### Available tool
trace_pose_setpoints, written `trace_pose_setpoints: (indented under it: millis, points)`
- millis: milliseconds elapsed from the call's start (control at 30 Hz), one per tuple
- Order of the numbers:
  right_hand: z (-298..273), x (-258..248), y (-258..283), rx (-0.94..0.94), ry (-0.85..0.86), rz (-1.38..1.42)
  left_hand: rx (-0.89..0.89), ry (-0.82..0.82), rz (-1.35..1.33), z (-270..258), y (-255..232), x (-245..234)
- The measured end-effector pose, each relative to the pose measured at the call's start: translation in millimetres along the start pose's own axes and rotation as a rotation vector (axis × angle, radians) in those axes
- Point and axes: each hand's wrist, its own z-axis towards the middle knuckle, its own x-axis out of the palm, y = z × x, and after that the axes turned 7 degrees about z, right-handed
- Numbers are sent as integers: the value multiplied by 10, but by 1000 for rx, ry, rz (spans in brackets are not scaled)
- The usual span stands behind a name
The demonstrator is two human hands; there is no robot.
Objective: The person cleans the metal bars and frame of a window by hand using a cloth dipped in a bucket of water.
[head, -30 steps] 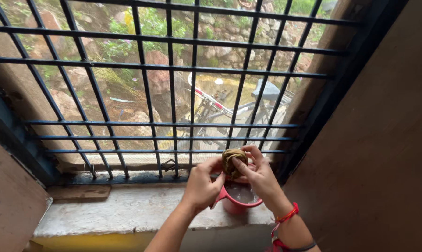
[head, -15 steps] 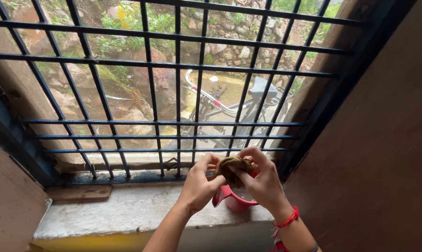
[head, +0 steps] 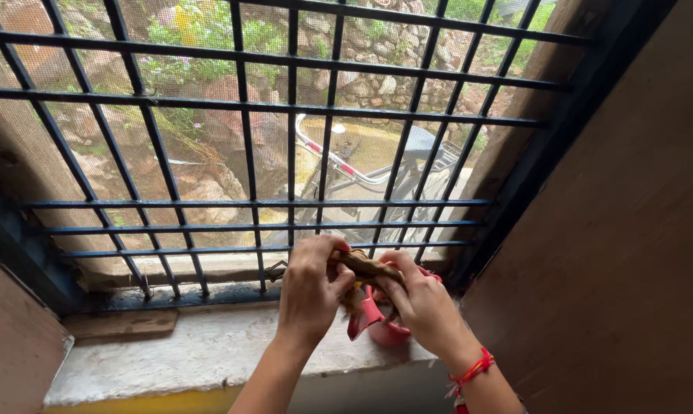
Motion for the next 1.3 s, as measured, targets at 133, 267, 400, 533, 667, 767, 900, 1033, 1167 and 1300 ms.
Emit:
trace_pose_setpoints:
  millis: [133, 267, 400, 533, 667, 767, 900, 1033, 1167, 1300]
  points:
    - [18, -28, -37, -192, -9, 22, 97, 10, 53, 4, 33, -68]
    - [131, -183, -86, -363, -159, 42, 43, 205, 0, 51, 137, -127]
    - [200, -217, -72, -256, -209, 472, -142, 377, 61, 148, 107, -294]
    - [200, -128, -141, -140, -206, 814, -573, 704, -314, 123, 149, -339]
    - [189, -83, -362, -56, -128, 848, -568, 559, -1034, 89, 359, -203]
    - [122, -164, -497, -113, 45, 1084, -626, 454, -1108, 130, 416, -230]
    - [90, -35, -419, -23, -11, 1556, -618, 561, -1039, 241, 302, -306]
    - [56, 156, -170, -25, 225, 1720, -599, 523, -911, 320, 141, -284]
    - [10, 156, -58, 106, 412, 1444, -492, 347, -697, 389, 95, -347]
    - [-8, 216, -93, 307, 463, 1280, -663, 111, -881, 487, 141, -486]
